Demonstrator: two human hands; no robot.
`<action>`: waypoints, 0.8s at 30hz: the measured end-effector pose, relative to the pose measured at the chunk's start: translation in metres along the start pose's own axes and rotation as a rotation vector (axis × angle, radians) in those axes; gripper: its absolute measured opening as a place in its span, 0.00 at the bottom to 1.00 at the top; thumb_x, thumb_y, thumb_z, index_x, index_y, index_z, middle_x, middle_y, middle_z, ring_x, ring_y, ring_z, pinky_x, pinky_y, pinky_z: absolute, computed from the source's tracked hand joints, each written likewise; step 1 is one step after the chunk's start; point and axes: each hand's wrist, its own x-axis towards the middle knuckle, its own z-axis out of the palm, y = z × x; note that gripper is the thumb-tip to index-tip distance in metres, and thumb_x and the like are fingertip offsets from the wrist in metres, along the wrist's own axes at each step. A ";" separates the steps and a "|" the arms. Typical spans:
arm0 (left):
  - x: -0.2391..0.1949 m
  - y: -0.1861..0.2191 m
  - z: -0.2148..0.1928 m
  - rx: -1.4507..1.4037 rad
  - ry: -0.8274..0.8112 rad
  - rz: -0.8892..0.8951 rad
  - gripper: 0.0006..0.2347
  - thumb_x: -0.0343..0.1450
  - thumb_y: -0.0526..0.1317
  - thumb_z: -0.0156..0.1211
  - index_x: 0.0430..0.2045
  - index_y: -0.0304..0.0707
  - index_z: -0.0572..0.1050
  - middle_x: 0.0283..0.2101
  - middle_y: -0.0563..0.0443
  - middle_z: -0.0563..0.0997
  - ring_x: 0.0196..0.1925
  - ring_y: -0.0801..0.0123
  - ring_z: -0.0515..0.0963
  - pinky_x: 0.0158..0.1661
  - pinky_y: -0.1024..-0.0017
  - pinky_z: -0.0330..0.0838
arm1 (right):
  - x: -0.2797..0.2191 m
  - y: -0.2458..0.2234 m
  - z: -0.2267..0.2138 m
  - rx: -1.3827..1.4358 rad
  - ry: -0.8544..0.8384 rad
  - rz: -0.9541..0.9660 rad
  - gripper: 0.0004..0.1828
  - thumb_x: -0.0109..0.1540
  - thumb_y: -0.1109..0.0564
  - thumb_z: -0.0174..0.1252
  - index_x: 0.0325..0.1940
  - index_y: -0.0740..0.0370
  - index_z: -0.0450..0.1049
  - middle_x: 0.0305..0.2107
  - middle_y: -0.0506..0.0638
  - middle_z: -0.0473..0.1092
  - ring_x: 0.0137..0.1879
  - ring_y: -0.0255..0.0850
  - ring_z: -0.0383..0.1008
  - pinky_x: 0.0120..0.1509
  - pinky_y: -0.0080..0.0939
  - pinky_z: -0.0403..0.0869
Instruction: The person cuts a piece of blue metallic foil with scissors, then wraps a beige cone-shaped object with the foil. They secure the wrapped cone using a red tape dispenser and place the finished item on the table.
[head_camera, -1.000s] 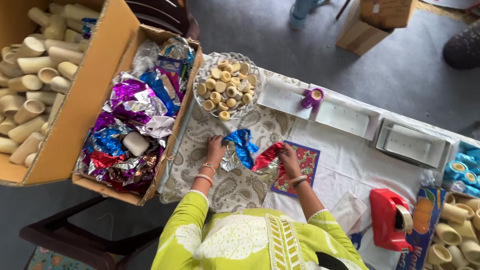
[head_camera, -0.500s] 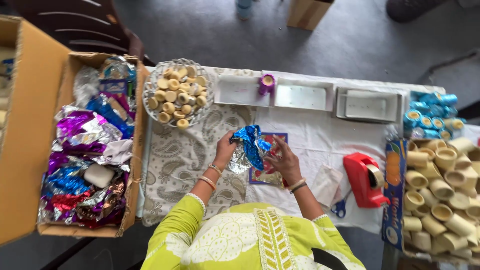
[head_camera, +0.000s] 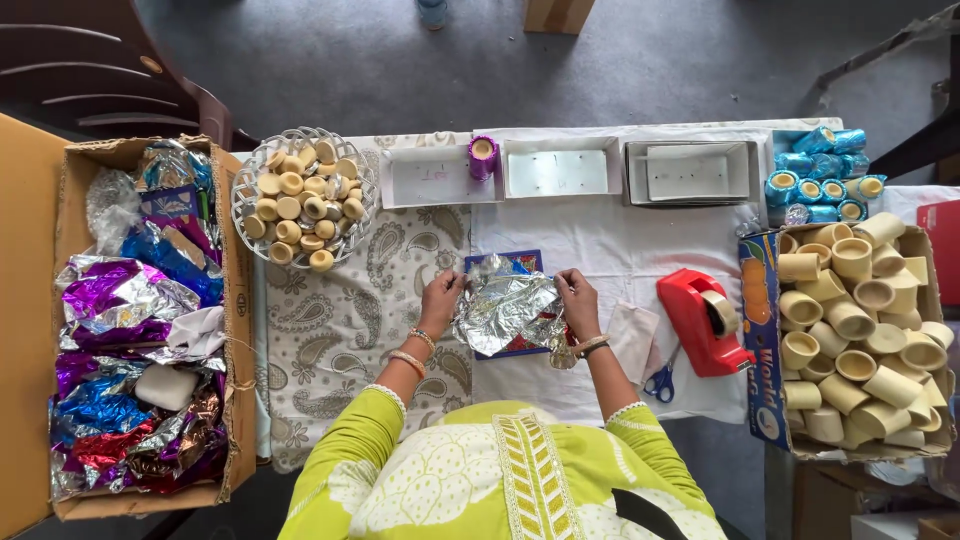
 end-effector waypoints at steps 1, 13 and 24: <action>-0.003 -0.004 0.004 0.000 0.000 -0.001 0.06 0.76 0.39 0.63 0.35 0.33 0.78 0.24 0.50 0.75 0.27 0.75 0.68 0.30 0.69 0.67 | -0.006 -0.017 -0.002 0.000 -0.001 0.001 0.09 0.67 0.55 0.59 0.43 0.64 0.75 0.30 0.51 0.76 0.35 0.35 0.72 0.41 0.36 0.72; -0.047 0.056 0.023 0.363 0.201 0.505 0.16 0.58 0.39 0.72 0.36 0.35 0.76 0.38 0.41 0.74 0.42 0.44 0.75 0.42 0.52 0.70 | -0.030 -0.070 0.036 -0.806 -0.294 -0.411 0.24 0.58 0.45 0.67 0.55 0.48 0.70 0.45 0.49 0.69 0.42 0.51 0.78 0.39 0.52 0.76; -0.023 -0.088 -0.021 -0.070 0.038 -0.184 0.09 0.67 0.31 0.64 0.38 0.32 0.73 0.32 0.49 0.78 0.33 0.69 0.77 0.36 0.69 0.74 | -0.024 -0.070 0.012 -0.691 -0.157 -0.249 0.32 0.53 0.46 0.72 0.59 0.40 0.70 0.55 0.52 0.65 0.42 0.50 0.78 0.42 0.49 0.78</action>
